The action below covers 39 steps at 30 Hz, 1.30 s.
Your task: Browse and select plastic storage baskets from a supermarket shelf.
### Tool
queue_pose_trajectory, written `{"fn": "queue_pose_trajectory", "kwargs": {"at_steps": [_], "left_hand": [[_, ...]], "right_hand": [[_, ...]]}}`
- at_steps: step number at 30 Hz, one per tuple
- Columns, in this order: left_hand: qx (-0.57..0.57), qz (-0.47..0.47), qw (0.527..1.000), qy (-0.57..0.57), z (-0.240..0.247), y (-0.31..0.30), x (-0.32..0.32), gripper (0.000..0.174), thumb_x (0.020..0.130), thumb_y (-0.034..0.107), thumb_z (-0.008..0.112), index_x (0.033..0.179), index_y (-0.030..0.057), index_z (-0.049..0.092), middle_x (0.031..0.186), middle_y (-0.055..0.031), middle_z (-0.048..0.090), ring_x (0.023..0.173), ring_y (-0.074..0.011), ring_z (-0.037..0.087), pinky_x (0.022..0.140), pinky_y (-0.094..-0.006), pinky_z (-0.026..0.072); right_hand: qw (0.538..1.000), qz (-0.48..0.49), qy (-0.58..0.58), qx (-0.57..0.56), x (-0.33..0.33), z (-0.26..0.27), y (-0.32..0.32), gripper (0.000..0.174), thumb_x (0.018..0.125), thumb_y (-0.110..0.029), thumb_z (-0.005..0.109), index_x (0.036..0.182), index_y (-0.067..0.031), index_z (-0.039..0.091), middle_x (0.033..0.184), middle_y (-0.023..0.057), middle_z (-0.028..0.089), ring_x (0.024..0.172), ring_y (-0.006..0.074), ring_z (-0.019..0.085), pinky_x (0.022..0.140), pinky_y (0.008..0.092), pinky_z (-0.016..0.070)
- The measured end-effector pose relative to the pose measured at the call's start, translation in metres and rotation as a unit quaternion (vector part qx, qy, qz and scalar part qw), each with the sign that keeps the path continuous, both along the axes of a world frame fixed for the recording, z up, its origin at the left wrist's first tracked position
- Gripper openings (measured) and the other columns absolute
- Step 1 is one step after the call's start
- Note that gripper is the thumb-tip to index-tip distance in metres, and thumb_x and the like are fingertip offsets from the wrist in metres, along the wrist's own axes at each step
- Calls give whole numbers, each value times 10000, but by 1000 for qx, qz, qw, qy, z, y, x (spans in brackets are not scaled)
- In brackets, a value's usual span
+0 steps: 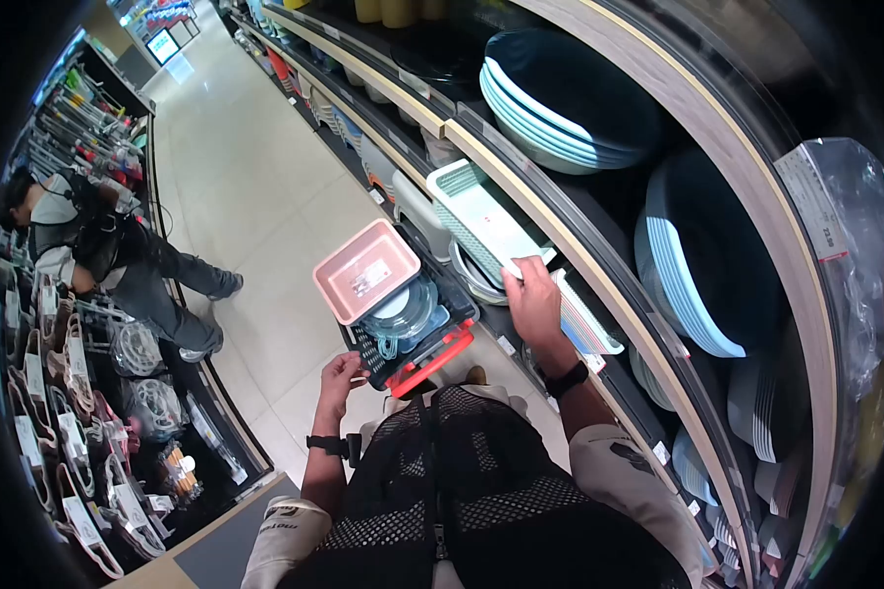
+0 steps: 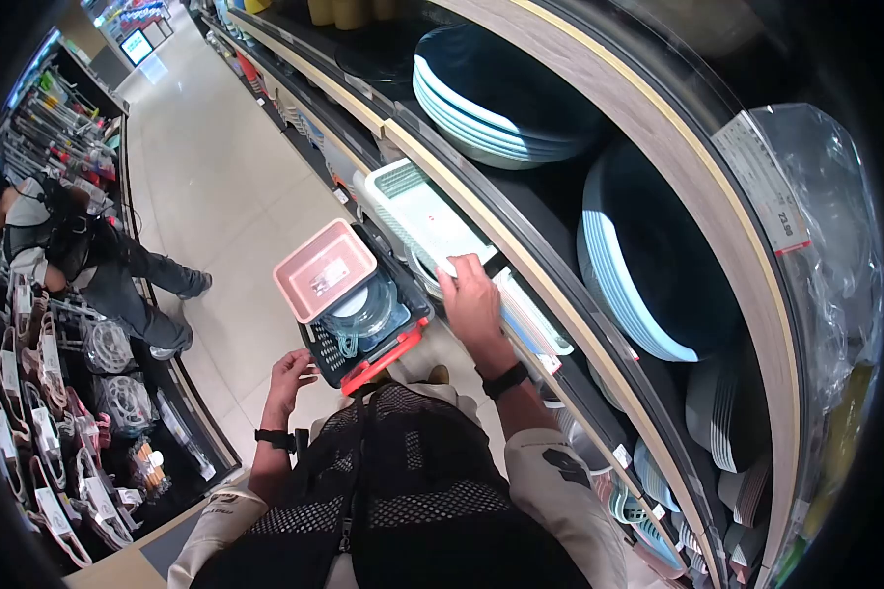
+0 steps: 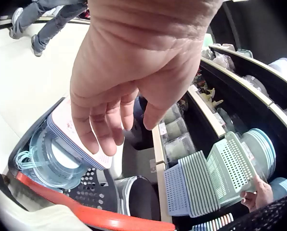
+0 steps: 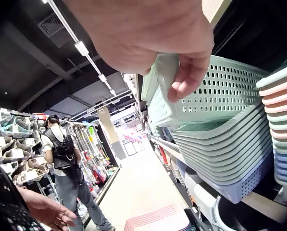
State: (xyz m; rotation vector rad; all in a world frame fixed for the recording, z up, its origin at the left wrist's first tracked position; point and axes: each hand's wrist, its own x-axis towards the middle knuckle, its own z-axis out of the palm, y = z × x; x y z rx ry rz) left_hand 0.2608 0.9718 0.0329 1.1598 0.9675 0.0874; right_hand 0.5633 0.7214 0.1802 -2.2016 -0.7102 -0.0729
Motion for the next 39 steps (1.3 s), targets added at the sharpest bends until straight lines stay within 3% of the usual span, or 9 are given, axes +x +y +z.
{"fn": "queue_pose_trajectory", "kwargs": {"at_steps": [11, 16, 20, 23, 25, 29, 33, 35, 39], "left_hand": [[-8, -69, 990, -124, 75, -4, 53, 389, 1031, 254, 604, 1332, 14, 551, 1215, -115, 672, 967, -197, 701, 815, -324, 590], [-18, -135, 973, -185, 125, -13, 74, 629, 1051, 352, 548, 1549, 40, 324, 1377, -153, 581, 1134, -294, 650, 871, -401, 596], [-59, -178, 961, -203, 129, -22, 89, 731, 1062, 474, 465, 1618, 105, 167, 1506, -117, 475, 1270, -296, 566, 918, -446, 573], [-58, -124, 974, -179, 124, -32, 98, 720, 1067, 373, 497, 1626, 125, 118, 1516, -160, 429, 1260, -338, 572, 884, -443, 592], [-68, -128, 976, -161, 117, -31, 100, 728, 1059, 351, 524, 1621, 139, 112, 1522, -148, 407, 1272, -309, 561, 890, -446, 590], [-75, -60, 982, -162, 114, -32, 105, 671, 1025, 248, 574, 1580, 102, 226, 1477, -140, 463, 1283, -290, 555, 965, -477, 551], [-75, -31, 986, -146, 108, -22, 96, 612, 993, 164, 579, 1533, 44, 318, 1440, -140, 511, 1295, -270, 548, 1074, -450, 476], [-69, -14, 988, -140, 110, -17, 84, 599, 991, 157, 568, 1525, 22, 332, 1442, -142, 515, 1299, -256, 546, 1088, -414, 460], [-47, -16, 991, -128, 107, -7, 52, 636, 967, 207, 573, 1515, -4, 330, 1462, -154, 498, 1310, -279, 535, 1131, -439, 413]], "right_hand": [[983, 160, 37, 86, -72, 11, -5, 249, 886, -41, 682, 1132, -13, 652, 1031, 134, 648, 866, 336, 690, 741, 408, 556], [971, 220, 65, 73, -91, 15, -9, 326, 882, -5, 647, 1208, -19, 662, 1098, 138, 650, 934, 362, 677, 784, 443, 553], [954, 282, 97, 30, -104, 19, -8, 337, 897, -10, 657, 1233, -18, 665, 1142, 141, 665, 980, 360, 685, 823, 429, 554], [941, 316, 117, 31, -105, 16, -6, 364, 904, -30, 660, 1268, -22, 646, 1176, 142, 655, 1003, 362, 680, 846, 432, 549], [935, 333, 120, 30, -104, 13, -4, 370, 909, -34, 656, 1279, -24, 639, 1200, 145, 650, 1015, 363, 677, 861, 431, 547], [914, 382, 135, 35, -104, 18, -3, 373, 924, -46, 648, 1295, -15, 630, 1268, 147, 639, 1040, 360, 673, 902, 414, 546], [921, 350, 168, 43, -89, 29, -11, 336, 918, -75, 659, 1244, 3, 655, 1289, 143, 641, 1011, 330, 689, 882, 410, 558], [947, 272, 111, 133, -70, 6, -19, 321, 888, -39, 692, 1205, 11, 678, 1268, 164, 658, 969, 285, 709, 865, 376, 564], [969, 143, 159, 126, -51, 13, -39, 308, 877, -8, 704, 1185, 11, 690, 1235, 165, 675, 981, 231, 703, 853, 345, 557]]}}
